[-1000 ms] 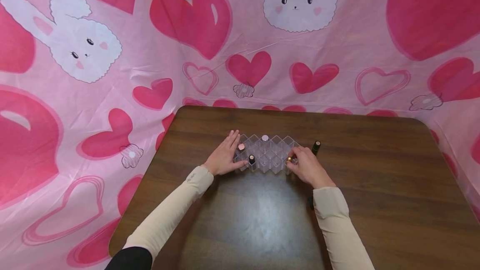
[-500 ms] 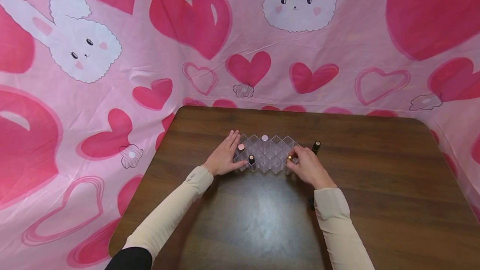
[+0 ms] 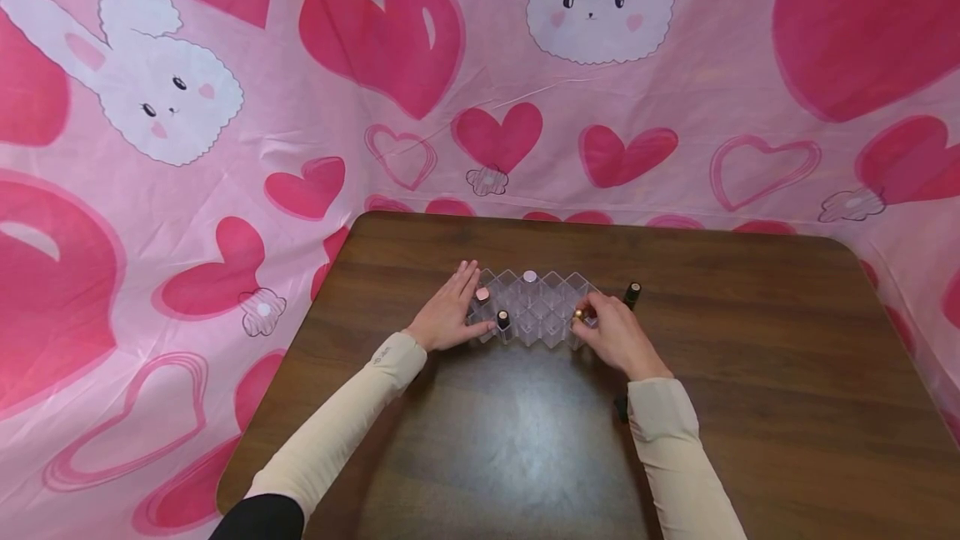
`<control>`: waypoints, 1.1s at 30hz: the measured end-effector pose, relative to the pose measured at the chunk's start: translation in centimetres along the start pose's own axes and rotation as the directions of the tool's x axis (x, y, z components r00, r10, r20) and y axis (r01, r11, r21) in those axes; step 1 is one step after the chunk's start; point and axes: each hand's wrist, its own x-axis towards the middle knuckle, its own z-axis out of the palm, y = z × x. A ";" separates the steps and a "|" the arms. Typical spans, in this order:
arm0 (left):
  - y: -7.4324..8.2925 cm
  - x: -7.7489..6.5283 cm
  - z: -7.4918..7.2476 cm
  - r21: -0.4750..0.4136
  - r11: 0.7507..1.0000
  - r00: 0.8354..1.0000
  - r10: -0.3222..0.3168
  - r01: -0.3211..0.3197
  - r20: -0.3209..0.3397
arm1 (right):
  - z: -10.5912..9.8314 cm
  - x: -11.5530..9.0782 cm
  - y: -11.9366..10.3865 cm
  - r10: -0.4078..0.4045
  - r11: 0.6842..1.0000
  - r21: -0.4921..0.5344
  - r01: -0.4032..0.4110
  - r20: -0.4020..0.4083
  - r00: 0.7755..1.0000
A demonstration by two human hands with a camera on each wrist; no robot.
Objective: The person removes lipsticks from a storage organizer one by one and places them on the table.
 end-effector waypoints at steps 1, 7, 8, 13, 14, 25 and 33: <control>0.0 0.0 0.0 0.001 1.000 1.000 0.001 -0.001 0.000 | 0.0 0.0 0.0 0.007 1.000 0.001 -0.007 0.004 1.000; 0.0 0.0 0.0 0.004 1.000 1.000 0.005 -0.005 0.000 | 0.0 -0.2 0.1 0.015 1.000 0.014 -0.015 0.024 1.000; 0.0 -0.1 0.0 0.003 1.000 1.000 0.005 -0.005 -0.001 | 0.0 -0.2 0.1 0.014 1.000 0.014 -0.015 0.026 1.000; 0.0 -0.1 -0.1 0.011 1.000 1.000 0.007 -0.007 -0.002 | 0.0 -0.3 0.2 0.021 1.000 0.017 -0.021 0.037 0.999; 0.0 -0.1 -0.1 0.012 1.000 1.000 0.007 -0.007 -0.002 | 0.0 -0.3 0.2 0.019 1.000 0.017 -0.019 0.036 0.999; 0.0 -0.1 0.0 0.014 1.000 1.000 0.003 -0.003 -0.011 | -0.2 -0.5 -0.1 0.009 1.000 -0.017 -0.009 0.001 1.000; 0.0 -0.1 0.0 0.017 1.000 1.000 0.003 -0.002 -0.008 | 0.1 -0.4 -0.1 -0.014 1.000 0.022 0.014 -0.009 1.000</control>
